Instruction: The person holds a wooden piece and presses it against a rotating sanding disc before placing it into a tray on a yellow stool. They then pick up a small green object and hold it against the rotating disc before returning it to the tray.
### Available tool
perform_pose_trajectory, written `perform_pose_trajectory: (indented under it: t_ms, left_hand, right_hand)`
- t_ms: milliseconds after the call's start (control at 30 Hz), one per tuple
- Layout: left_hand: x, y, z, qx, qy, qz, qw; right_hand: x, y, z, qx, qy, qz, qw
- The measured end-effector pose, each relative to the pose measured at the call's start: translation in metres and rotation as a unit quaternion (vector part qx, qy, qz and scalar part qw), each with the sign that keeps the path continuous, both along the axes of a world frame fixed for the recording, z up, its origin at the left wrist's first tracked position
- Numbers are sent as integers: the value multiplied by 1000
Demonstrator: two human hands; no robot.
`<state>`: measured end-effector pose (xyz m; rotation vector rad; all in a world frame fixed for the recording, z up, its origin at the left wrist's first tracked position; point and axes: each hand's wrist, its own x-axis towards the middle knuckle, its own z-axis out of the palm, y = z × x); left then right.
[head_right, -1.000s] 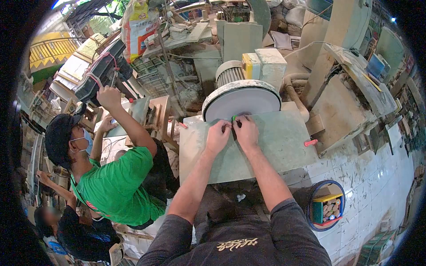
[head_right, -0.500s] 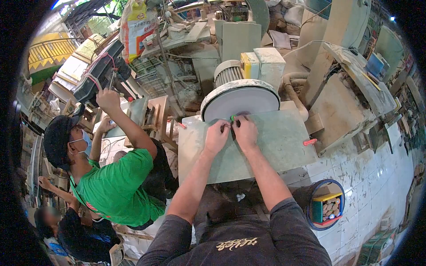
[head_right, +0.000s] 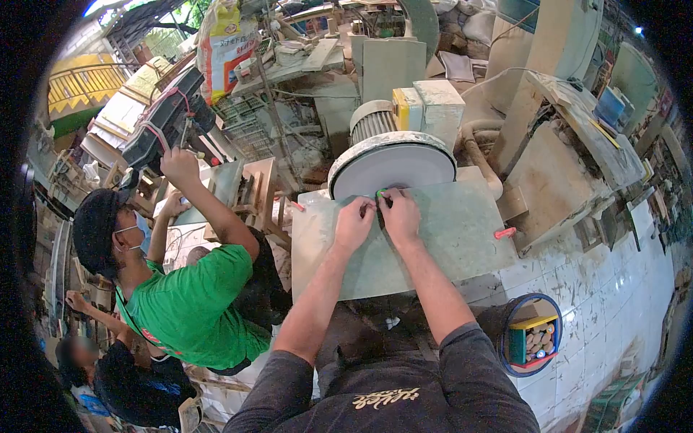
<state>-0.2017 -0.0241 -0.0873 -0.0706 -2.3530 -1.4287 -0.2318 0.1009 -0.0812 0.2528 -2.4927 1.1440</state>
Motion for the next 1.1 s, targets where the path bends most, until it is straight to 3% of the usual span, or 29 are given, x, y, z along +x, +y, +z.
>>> perform_pose_trajectory:
  t_ms: [1100]
  left_hand:
    - [-1, -1, -4, -3, -5, -2, 1000]
  right_hand:
    - [2, 0, -2, 14, 29, 8, 999]
